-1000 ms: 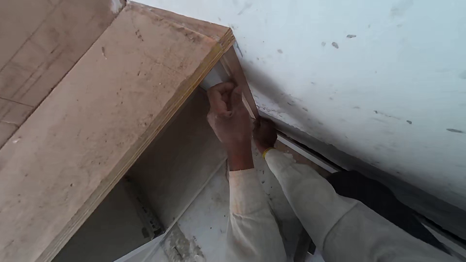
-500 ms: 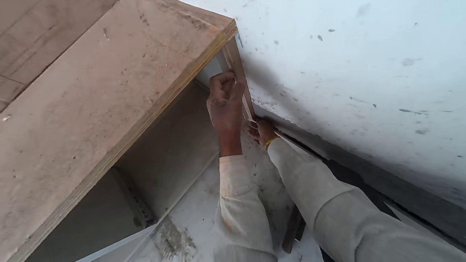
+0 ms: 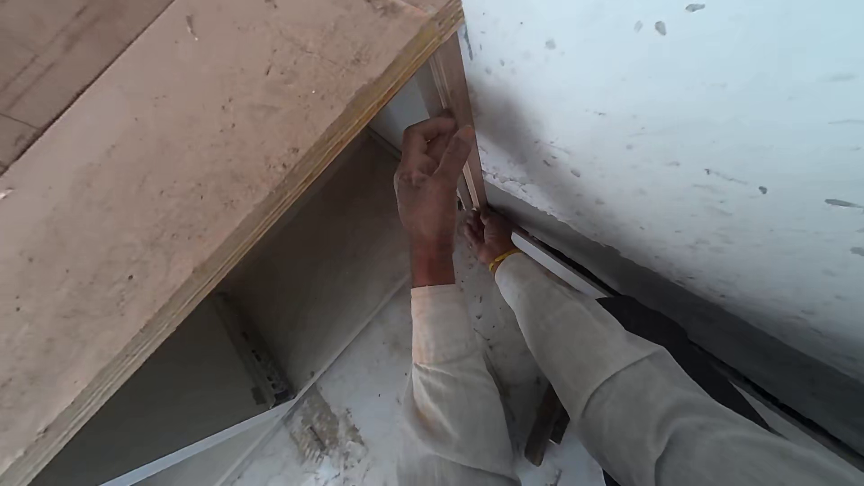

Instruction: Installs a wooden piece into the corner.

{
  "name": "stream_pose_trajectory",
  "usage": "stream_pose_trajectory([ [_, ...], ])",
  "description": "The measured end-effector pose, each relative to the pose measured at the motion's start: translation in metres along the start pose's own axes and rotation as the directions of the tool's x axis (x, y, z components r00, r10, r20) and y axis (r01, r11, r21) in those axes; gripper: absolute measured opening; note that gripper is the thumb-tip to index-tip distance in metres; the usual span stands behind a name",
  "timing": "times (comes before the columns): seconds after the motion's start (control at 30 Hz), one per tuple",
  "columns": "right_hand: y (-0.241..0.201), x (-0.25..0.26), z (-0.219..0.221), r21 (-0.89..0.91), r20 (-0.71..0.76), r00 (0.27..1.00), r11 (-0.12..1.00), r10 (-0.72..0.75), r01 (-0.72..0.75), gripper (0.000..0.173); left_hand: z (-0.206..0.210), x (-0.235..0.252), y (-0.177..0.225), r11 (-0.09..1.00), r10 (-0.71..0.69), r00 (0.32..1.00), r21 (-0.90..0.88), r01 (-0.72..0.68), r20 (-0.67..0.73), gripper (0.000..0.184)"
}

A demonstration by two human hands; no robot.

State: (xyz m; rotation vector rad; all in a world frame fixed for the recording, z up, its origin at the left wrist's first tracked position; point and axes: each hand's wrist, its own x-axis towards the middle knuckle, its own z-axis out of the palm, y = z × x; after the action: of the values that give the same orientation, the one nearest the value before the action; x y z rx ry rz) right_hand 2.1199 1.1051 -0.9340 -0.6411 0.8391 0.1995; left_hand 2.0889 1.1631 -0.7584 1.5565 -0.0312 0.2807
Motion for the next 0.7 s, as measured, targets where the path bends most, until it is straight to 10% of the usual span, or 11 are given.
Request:
stream_pose_trajectory([
  [0.7, -0.012, 0.000, 0.005, -0.304, 0.036, 0.996, 0.950, 0.079, -0.064, 0.037, -0.001, 0.001, -0.001, 0.999, -0.035, 0.999, -0.012, 0.036, 0.035, 0.028],
])
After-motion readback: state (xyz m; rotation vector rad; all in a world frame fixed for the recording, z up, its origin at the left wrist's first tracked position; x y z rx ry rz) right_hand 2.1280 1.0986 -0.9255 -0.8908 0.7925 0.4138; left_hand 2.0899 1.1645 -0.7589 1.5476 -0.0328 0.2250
